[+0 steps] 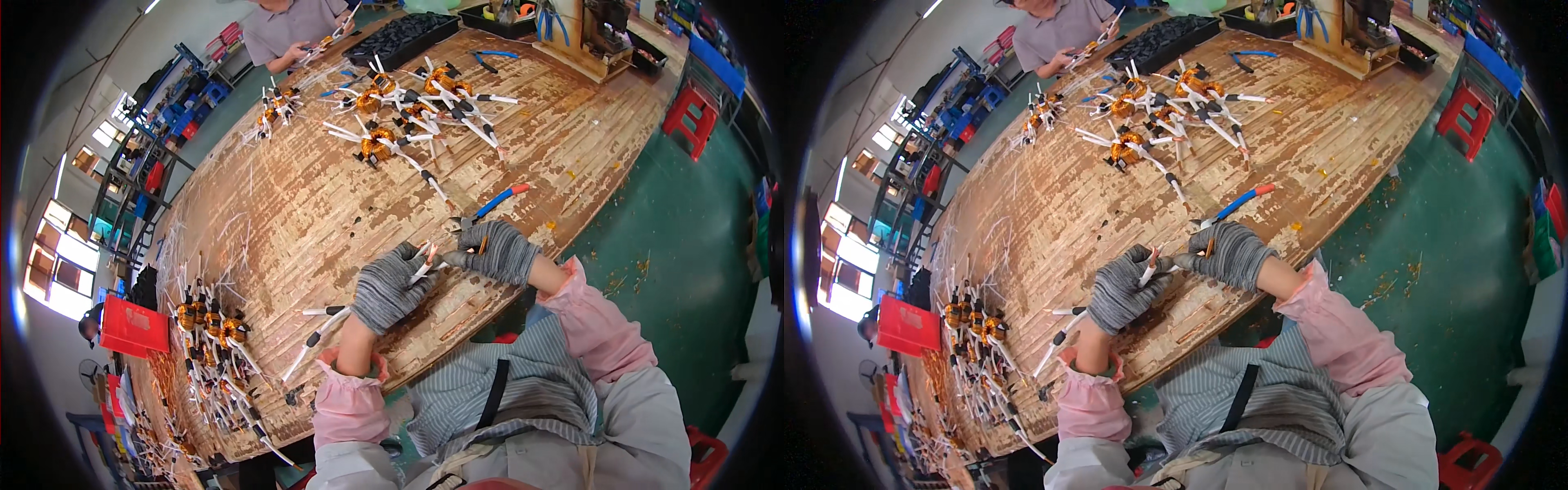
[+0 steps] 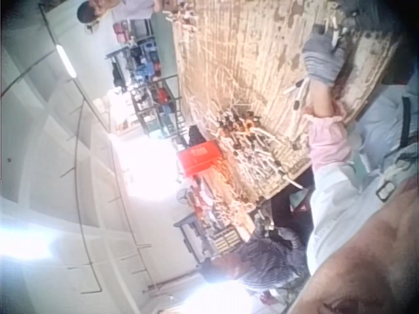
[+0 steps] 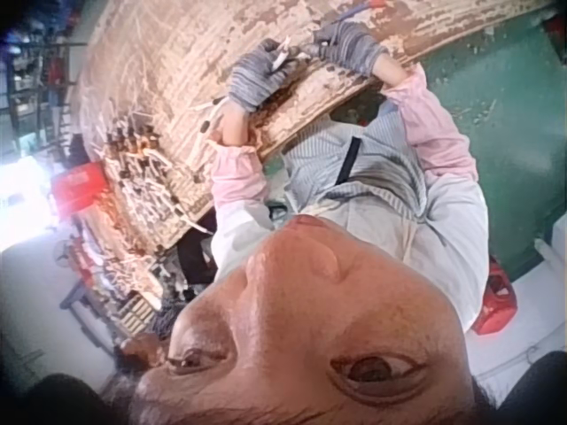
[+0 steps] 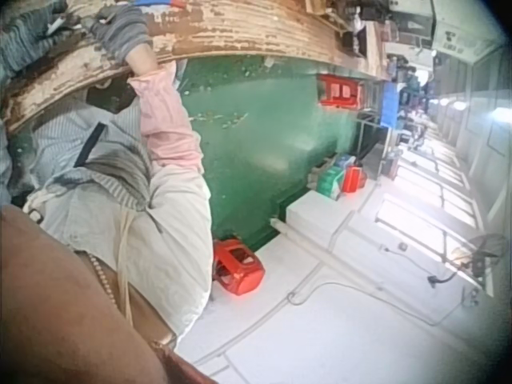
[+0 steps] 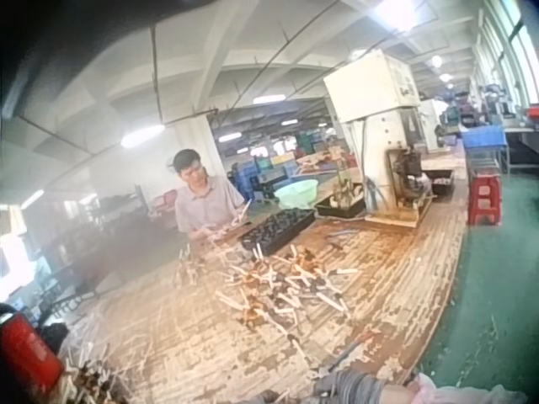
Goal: The recorder is using pliers to prepare wires and assemble components that look like copper coils or transformers at a workbench.
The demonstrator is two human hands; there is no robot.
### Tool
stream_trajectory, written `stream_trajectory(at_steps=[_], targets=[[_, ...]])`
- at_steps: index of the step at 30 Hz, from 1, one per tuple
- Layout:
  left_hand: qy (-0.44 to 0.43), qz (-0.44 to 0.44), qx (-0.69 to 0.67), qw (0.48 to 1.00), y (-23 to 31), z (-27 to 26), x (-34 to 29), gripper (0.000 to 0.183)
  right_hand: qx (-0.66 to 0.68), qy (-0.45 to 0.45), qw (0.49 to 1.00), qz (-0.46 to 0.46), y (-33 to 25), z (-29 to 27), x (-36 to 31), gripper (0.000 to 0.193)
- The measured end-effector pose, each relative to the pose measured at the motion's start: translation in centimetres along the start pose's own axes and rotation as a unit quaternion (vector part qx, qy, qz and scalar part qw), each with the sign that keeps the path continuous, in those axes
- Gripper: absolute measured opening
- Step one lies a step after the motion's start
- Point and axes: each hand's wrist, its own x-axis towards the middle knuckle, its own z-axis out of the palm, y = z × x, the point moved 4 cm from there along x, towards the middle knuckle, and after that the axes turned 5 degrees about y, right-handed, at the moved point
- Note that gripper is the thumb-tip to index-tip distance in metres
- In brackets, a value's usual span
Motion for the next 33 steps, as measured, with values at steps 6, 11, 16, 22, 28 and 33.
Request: stream_trajectory(at_steps=[6, 11, 16, 22, 28, 33], targets=[[-0.008, -0.016, -0.013, 1.0, 0.4, -0.2, 0.2, 0.026, 0.165, -0.006, 0.986, 0.025, 1.3, 0.6, -0.2, 0.034], [-0.029, -0.009, 0.004, 1.0, 0.0, 0.1, 0.0, 0.033, 0.151, -0.027, 0.988, -0.005, 1.1, 0.3, 0.0, 0.034], [-0.039, 0.0, 0.007, 0.999, 0.1, 0.3, 0.0, 0.035, 0.153, -0.051, 0.987, 0.024, 1.3, 0.2, 0.1, 0.037], [-0.048, 0.001, 0.008, 0.999, 0.2, 0.3, 0.1, 0.034, 0.158, -0.049, 0.985, 0.042, 0.8, -0.3, 0.0, 0.038], [-0.045, -0.02, -0.006, 0.999, 0.0, 0.3, 0.1, 0.033, 0.202, -0.002, 0.977, 0.074, 1.5, 0.2, -0.1, 0.04], [-0.03, -0.022, 0.012, 0.999, 0.0, 0.2, 0.2, 0.031, 0.057, 0.138, 0.983, 0.11, 0.8, -1.1, -0.5, 0.045]])
